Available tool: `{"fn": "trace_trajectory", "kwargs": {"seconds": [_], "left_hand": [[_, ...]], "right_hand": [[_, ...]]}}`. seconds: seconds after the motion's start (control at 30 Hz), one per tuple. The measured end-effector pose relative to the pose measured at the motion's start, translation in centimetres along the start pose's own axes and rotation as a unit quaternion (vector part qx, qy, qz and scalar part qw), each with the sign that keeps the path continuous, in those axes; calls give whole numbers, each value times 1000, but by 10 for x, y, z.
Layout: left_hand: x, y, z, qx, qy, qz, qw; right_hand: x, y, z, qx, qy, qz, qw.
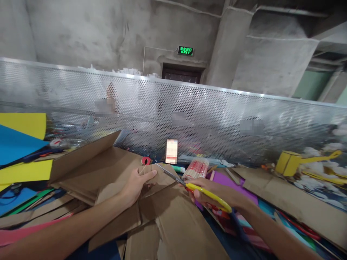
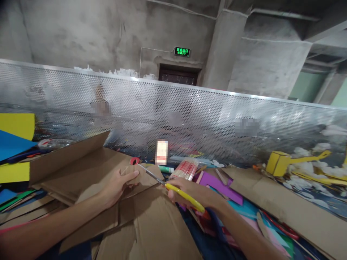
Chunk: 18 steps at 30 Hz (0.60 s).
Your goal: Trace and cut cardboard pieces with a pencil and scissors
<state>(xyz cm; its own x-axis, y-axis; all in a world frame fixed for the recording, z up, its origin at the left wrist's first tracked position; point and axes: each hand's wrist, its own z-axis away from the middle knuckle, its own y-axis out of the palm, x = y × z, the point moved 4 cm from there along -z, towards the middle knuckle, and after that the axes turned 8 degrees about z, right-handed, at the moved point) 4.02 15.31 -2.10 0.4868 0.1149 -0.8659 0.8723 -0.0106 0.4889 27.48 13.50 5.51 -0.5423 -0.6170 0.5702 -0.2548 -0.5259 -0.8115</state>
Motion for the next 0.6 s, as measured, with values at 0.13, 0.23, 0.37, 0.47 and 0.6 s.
{"fn": "trace_trajectory", "kwargs": {"seconds": [0.13, 0.23, 0.37, 0.47, 0.6], "left_hand": [[-1, 2, 1, 11, 7, 3, 1000], [-1, 1, 1, 1, 11, -1, 1000], [-1, 1, 1, -13, 5, -3, 1000], [-2, 1, 1, -7, 4, -10, 1000], [-1, 1, 1, 2, 8, -2, 1000]], "right_hand": [[-1, 1, 1, 11, 16, -11, 1000], [2, 3, 1, 9, 36, -24, 999], [5, 2, 1, -11, 31, -36, 999], [4, 2, 0, -6, 17, -45, 999], [1, 2, -2, 7, 23, -40, 999]]}}
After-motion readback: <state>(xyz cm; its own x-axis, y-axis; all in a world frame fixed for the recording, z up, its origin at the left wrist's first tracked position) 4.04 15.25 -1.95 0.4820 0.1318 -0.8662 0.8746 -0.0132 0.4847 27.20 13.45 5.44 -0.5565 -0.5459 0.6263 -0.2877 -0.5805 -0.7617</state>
